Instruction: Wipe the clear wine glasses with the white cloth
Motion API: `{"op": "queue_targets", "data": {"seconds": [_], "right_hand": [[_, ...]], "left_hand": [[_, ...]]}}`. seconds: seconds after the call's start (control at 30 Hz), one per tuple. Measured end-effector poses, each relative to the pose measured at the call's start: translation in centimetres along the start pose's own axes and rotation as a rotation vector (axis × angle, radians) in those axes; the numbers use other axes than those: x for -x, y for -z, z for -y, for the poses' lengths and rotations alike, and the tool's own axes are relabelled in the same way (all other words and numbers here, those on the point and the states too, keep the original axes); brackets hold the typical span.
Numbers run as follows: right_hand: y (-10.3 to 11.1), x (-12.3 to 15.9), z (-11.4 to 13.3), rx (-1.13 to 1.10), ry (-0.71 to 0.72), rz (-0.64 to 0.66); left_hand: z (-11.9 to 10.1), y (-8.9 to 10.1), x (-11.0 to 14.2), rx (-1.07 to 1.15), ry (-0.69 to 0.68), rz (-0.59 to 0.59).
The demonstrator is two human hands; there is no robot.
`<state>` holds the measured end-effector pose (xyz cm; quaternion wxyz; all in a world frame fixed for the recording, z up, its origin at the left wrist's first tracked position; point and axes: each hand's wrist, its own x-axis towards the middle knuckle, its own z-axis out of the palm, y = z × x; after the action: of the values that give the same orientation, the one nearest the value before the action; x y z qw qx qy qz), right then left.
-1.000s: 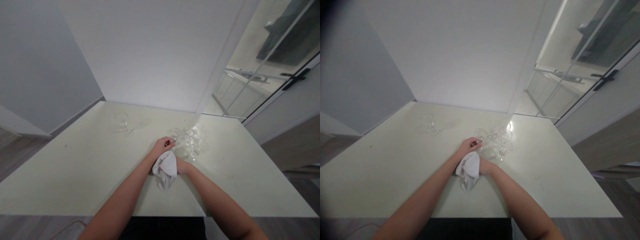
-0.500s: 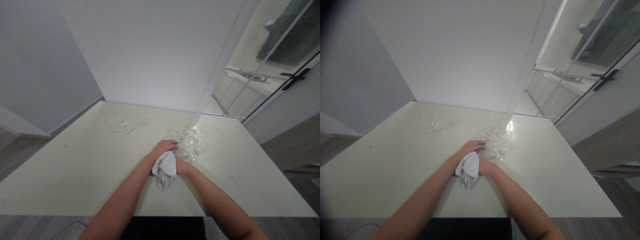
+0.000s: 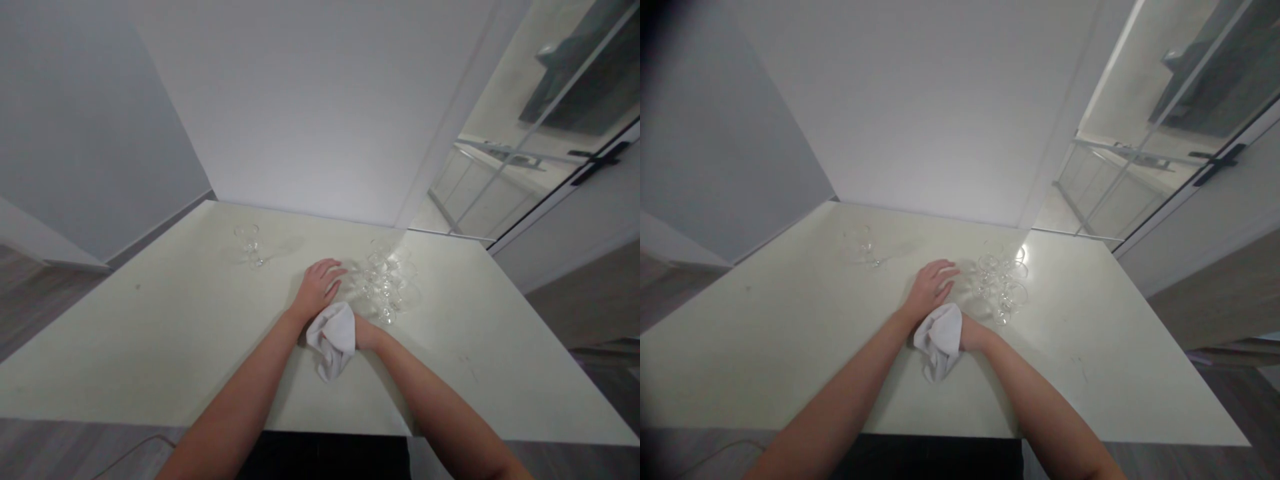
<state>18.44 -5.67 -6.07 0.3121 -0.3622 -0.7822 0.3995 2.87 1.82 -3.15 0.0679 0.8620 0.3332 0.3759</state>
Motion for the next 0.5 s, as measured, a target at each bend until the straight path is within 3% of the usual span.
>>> {"op": "queue_targets", "data": {"seconds": [0.13,0.23,0.33,0.5], "right_hand": [[-0.1,0.2,0.5,-0.063,-0.013,0.088],[-0.1,0.2,1.2,-0.097,-0.035,0.061],[0.3,0.2,2.0,-0.147,-0.104,-0.013],[0.7,0.7,1.1,-0.213,-0.205,-0.284]], "left_hand": [[1.3,4.1,0.5,-0.11,0.214,-0.734],[3.7,6.2,0.8,-0.106,0.466,-1.034],[6.6,6.6,1.0,0.016,0.641,-1.067],[9.7,4.9,0.6,0.319,0.67,-0.872]]}}
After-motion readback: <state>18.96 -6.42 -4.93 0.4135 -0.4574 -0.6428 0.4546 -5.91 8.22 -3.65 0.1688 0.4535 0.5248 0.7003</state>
